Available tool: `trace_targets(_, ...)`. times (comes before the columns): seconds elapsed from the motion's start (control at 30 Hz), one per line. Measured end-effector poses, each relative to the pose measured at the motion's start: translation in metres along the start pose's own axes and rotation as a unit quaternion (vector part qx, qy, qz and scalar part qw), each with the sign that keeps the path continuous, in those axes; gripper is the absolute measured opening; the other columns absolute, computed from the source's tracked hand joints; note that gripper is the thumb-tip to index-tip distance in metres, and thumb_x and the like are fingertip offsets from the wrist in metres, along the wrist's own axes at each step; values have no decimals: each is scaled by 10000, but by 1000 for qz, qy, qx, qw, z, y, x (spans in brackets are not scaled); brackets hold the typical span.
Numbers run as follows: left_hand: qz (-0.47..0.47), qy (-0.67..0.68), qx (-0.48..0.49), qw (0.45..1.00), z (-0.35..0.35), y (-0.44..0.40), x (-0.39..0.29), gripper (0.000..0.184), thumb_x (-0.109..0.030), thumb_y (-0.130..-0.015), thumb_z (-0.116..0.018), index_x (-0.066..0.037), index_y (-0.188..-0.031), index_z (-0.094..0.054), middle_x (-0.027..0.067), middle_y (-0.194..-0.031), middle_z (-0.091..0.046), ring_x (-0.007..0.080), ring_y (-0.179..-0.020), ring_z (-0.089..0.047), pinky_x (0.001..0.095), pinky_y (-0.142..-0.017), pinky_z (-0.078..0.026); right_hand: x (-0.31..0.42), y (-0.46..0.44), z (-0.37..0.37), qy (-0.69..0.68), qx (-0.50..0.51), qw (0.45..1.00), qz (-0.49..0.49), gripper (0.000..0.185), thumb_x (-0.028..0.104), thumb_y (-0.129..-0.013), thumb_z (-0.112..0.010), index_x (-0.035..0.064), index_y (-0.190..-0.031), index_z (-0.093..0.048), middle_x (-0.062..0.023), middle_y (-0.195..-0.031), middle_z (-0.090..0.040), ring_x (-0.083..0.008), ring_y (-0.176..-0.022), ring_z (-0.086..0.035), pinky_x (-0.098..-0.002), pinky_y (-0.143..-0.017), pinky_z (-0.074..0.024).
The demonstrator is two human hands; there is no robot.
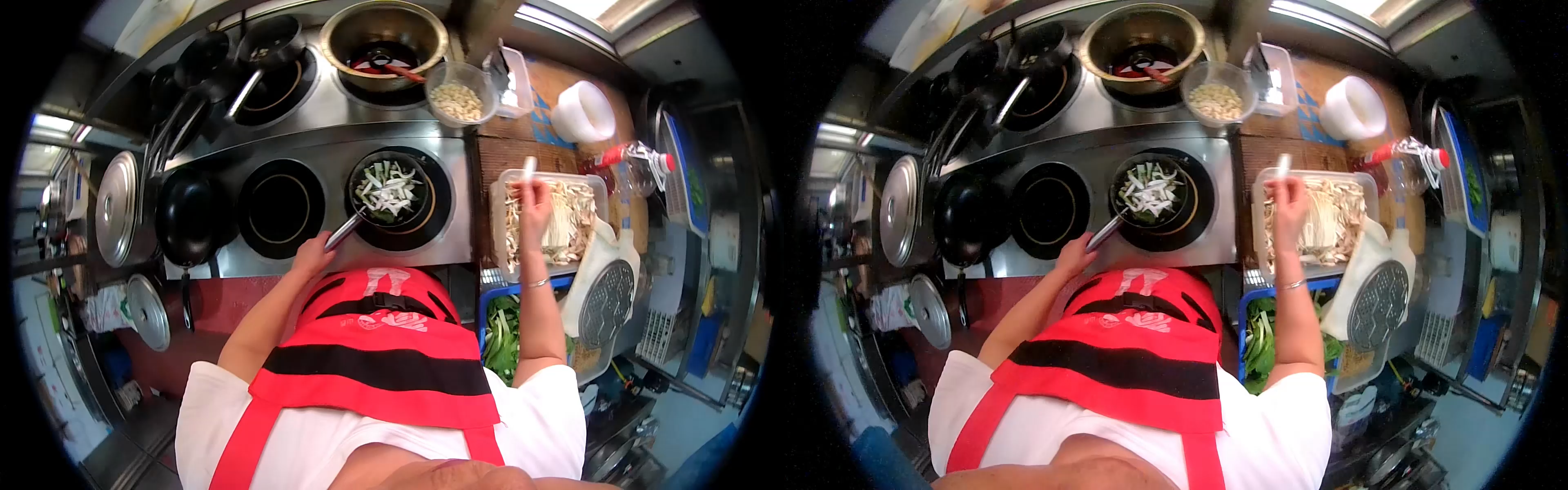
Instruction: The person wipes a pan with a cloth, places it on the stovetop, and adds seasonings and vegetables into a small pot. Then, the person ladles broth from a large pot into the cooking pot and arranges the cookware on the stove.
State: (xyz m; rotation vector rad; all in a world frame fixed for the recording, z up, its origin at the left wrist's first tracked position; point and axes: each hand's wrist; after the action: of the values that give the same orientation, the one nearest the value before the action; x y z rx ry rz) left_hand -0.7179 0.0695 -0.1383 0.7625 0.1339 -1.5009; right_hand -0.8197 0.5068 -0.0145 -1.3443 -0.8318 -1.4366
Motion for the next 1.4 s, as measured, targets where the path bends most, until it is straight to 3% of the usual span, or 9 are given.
trace_targets(0.2, 30, 24, -24, 999, 19, 36, 17, 408, -238, -738, -600, -85, -1113, -545, 208, -907, -643, 391, -857, -612, 476, -763, -484, 25, 67, -150, -86, 159, 982, -45, 78, 85, -922, -536, 10, -904, -522, -51, -769, -647, -80, -681, -570, -211, -633, -462)
trace_targets(0.4, 64, 68, -71, 993, 50, 82, 57, 382, -226, -749, -595, -92, -1103, -546, 222, -882, -636, 406, -846, -602, 492, -747, -470, 10, 105, -253, 32, 309, 950, -21, 72, 67, -869, -575, -3, -885, -581, -100, -755, -642, -155, -655, -618, -276, -615, -471)
trace_targets(0.5, 99, 58, -96, 989, 58, 102, 76, 376, -225, -754, -606, -95, -1101, -546, 221, -873, -634, 407, -849, -600, 491, -742, -470, 1, 115, -290, 81, 317, 944, 49, 81, 67, -847, -594, -1, -889, -609, -129, -755, -639, -205, -655, -624, -298, -622, -478)
trace_targets(0.67, 140, 74, -127, 979, 63, 123, 114, 381, -223, -755, -614, -92, -1105, -542, 223, -882, -634, 407, -855, -601, 495, -748, -473, -9, 132, -341, 66, 309, 949, -4, 119, 51, -809, -639, -7, -911, -615, -129, -793, -645, -199, -686, -620, -288, -648, -481)
trace_targets(0.8, 163, 83, -140, 973, 63, 136, 141, 373, -219, -751, -617, -83, -1090, -542, 223, -875, -633, 409, -839, -604, 496, -738, -477, 13, 153, -355, 47, 303, 952, 21, 103, 69, -812, -648, -1, -859, -588, -79, -711, -600, -146, -633, -568, -270, -610, -459)
trace_targets(1.07, 159, 75, -144, 974, 49, 151, 185, 349, -210, -743, -636, -68, -1041, -526, 225, -823, -628, 399, -809, -615, 492, -722, -488, -5, 214, -327, 153, 335, 930, 3, 241, 177, -837, -646, 0, -728, -525, -87, -610, -539, -159, -554, -494, -305, -543, -411)
trace_targets(1.13, 167, 79, -129, 974, 53, 152, 179, 357, -220, -749, -647, -57, -1041, -521, 218, -850, -633, 387, -822, -621, 487, -730, -492, -5, 224, -321, 199, 389, 898, -45, 248, 165, -873, -610, -3, -705, -537, -34, -637, -552, -78, -589, -486, -266, -517, -376)
trace_targets(1.27, 188, 82, -113, 972, 49, 148, 172, 392, -247, -762, -655, -33, -1055, -506, 213, -913, -631, 370, -869, -621, 473, -741, -496, -12, 239, -318, 145, 466, 872, -39, 93, 100, -865, -587, 9, -882, -579, -55, -782, -635, -103, -722, -586, -240, -668, -463)
trace_targets(1.4, 163, 89, -162, 969, 49, 165, 156, 472, -254, -764, -671, -9, -1122, -487, 207, -1062, -575, 353, -974, -580, 441, -811, -482, 11, 255, -327, 130, 509, 850, -32, 151, 56, -843, -602, 12, -987, -587, -47, -870, -645, -108, -770, -598, -247, -687, -472)
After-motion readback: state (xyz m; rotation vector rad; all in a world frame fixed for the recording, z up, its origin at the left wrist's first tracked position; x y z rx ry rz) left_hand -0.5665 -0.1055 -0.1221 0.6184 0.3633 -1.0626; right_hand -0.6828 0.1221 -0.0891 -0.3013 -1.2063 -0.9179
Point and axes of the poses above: each hand's wrist, its own y-axis away from the middle knuckle, its own z-axis out of the back of the hand, x = y × z
